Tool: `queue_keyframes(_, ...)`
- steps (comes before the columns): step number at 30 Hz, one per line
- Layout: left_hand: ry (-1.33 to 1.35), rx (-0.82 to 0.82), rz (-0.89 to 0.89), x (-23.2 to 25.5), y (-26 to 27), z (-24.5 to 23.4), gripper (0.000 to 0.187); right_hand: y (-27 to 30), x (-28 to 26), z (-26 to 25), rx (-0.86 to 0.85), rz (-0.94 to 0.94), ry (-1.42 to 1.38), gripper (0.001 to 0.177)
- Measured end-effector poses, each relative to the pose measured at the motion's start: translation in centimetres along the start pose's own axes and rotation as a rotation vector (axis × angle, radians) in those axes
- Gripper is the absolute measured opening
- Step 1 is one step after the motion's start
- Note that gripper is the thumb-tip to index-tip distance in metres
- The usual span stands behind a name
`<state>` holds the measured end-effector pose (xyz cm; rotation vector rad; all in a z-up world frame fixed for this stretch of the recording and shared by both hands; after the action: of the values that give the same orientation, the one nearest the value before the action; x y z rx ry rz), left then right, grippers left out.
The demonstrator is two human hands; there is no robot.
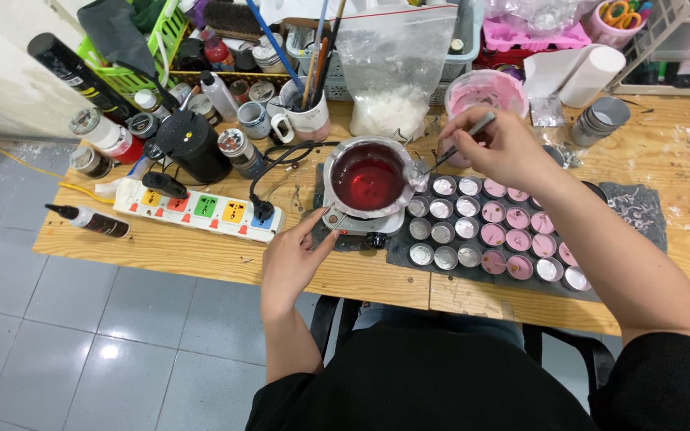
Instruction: Pouring melted red wax into tealight containers with a spoon.
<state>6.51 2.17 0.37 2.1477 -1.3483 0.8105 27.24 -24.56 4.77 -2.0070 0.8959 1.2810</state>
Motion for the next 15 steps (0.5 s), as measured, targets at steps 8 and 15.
queue_keyframes(8,-0.045,0.03,0.022,0.1,0.1,-0.1,0.052,3.3,0.9,-4.7,0.156,0.046,0.166,0.014)
queue_keyframes(15,-0.091,0.029,0.01,-0.2,0.0,0.2,0.053,11.0,2.8,-12.9,0.354,0.127,0.392,0.014)
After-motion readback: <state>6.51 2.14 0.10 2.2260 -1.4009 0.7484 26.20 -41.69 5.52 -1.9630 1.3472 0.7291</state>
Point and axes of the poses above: each hand's wrist, its own y-axis away from the middle knuckle, its own z-axis out of the palm, x = y × z, the point moved 7 cm from there along -y, towards the middle knuckle, and after that the axes turned 2 degrees about -z, right-handed, at the moved point
